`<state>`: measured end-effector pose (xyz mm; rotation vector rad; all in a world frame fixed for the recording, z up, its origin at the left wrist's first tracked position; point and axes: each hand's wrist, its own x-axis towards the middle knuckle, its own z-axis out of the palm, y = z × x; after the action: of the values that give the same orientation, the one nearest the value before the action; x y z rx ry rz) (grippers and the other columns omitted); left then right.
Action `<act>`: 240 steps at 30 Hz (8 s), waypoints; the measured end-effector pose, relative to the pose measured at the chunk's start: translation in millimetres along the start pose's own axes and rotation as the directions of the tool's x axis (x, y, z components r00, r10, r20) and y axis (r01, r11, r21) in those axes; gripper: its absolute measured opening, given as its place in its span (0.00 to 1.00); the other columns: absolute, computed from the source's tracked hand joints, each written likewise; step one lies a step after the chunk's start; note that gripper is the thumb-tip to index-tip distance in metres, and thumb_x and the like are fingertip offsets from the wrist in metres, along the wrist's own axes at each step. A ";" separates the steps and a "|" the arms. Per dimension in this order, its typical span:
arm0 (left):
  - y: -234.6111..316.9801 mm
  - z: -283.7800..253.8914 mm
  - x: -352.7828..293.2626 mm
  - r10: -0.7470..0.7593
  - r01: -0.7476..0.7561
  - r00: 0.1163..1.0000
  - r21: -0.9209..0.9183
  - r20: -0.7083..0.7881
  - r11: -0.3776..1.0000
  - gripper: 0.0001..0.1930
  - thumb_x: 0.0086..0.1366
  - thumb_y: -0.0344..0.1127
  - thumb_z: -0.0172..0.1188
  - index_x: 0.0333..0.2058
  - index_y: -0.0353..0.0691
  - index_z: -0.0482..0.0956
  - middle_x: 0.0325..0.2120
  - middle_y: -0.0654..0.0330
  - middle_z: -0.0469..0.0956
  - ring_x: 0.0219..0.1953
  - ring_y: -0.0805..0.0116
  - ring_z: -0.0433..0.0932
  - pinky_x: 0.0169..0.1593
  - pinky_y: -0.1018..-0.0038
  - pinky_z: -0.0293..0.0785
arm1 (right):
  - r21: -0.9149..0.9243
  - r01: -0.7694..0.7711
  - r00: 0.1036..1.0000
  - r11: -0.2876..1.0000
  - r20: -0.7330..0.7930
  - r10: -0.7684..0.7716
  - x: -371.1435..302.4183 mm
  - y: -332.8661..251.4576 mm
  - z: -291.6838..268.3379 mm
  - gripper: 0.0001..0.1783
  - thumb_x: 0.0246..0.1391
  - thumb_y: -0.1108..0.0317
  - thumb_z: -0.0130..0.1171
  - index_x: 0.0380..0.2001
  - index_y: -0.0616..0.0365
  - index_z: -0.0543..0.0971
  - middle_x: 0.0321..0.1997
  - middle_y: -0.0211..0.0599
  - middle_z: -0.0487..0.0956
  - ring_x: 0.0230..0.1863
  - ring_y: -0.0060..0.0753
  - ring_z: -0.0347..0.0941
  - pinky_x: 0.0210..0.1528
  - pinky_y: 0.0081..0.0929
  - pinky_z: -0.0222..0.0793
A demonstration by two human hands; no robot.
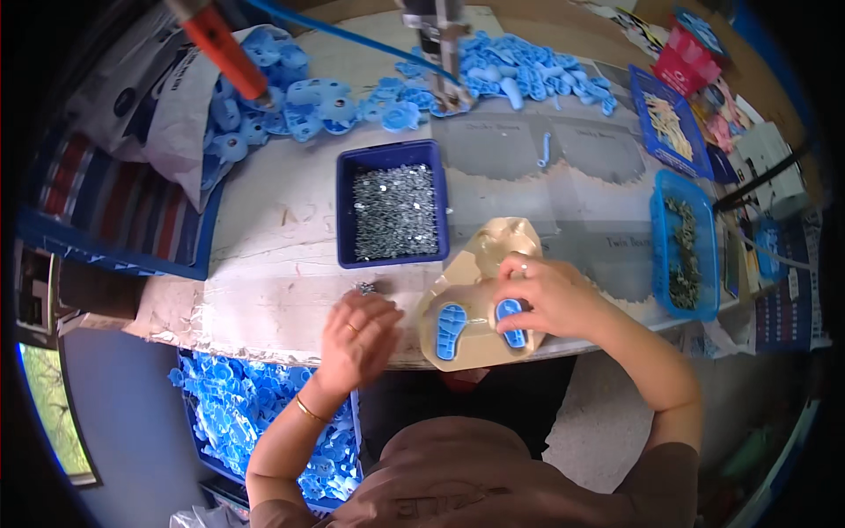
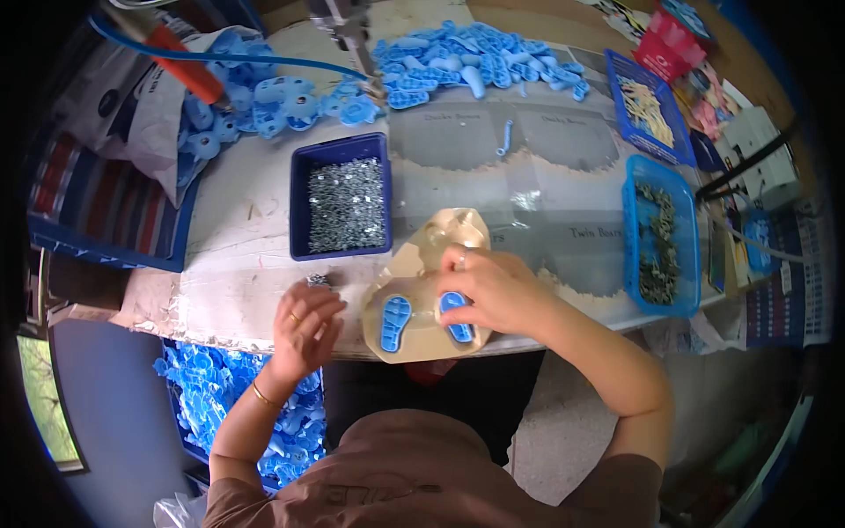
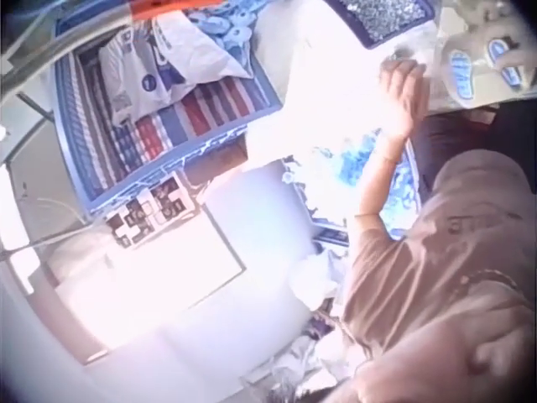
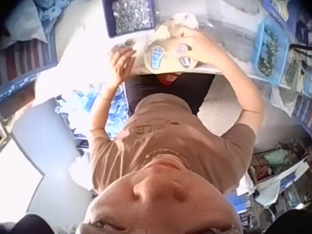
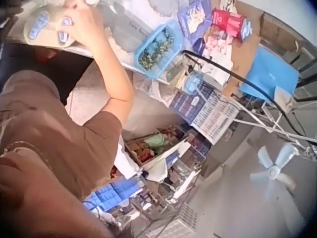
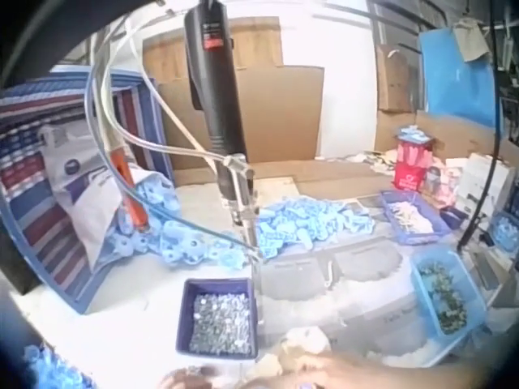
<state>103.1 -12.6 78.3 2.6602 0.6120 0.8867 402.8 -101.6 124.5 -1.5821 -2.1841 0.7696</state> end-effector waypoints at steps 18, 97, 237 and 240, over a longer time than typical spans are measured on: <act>-299.9 -17.7 123.8 -0.214 0.191 0.977 0.497 -0.013 0.847 0.16 0.64 0.34 0.57 0.51 0.42 0.76 0.50 0.55 0.76 0.50 0.51 0.75 0.48 0.59 0.76 | -0.037 -0.131 0.980 0.991 -0.154 0.124 17.4 19.4 7.3 0.08 0.56 0.63 0.62 0.36 0.53 0.83 0.33 0.32 0.80 0.33 0.37 0.78 0.35 0.33 0.72; 61.7 9.2 65.0 -0.047 0.076 0.985 -0.176 0.165 0.981 0.27 0.60 0.28 0.63 0.58 0.36 0.70 0.61 0.48 0.67 0.65 0.44 0.64 0.66 0.56 0.61 | 0.203 -0.201 0.744 0.958 -0.604 0.284 48.2 111.9 -51.5 0.05 0.59 0.70 0.57 0.37 0.57 0.73 0.32 0.37 0.80 0.32 0.36 0.78 0.35 0.32 0.74; -65.0 16.8 110.7 -0.120 0.012 0.942 0.326 0.313 0.945 0.05 0.52 0.32 0.64 0.29 0.42 0.82 0.30 0.61 0.82 0.40 0.61 0.78 0.42 0.64 0.77 | 0.370 0.271 0.882 0.889 -0.464 -0.076 131.7 -78.8 -66.7 0.25 0.54 0.68 0.65 0.54 0.62 0.71 0.43 0.37 0.80 0.43 0.26 0.77 0.46 0.26 0.74; -57.5 15.2 103.6 -0.059 -0.023 0.978 0.387 0.198 0.922 0.03 0.52 0.30 0.62 0.27 0.43 0.80 0.28 0.62 0.81 0.38 0.61 0.78 0.40 0.65 0.76 | 0.478 0.218 0.928 0.851 -0.371 -0.029 127.0 -77.4 -70.5 0.22 0.54 0.72 0.61 0.52 0.63 0.71 0.43 0.39 0.80 0.40 0.27 0.78 0.45 0.26 0.74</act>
<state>169.9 84.6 97.0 3.0379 0.8329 0.5117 341.8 16.3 221.8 -1.1797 -1.6252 0.8599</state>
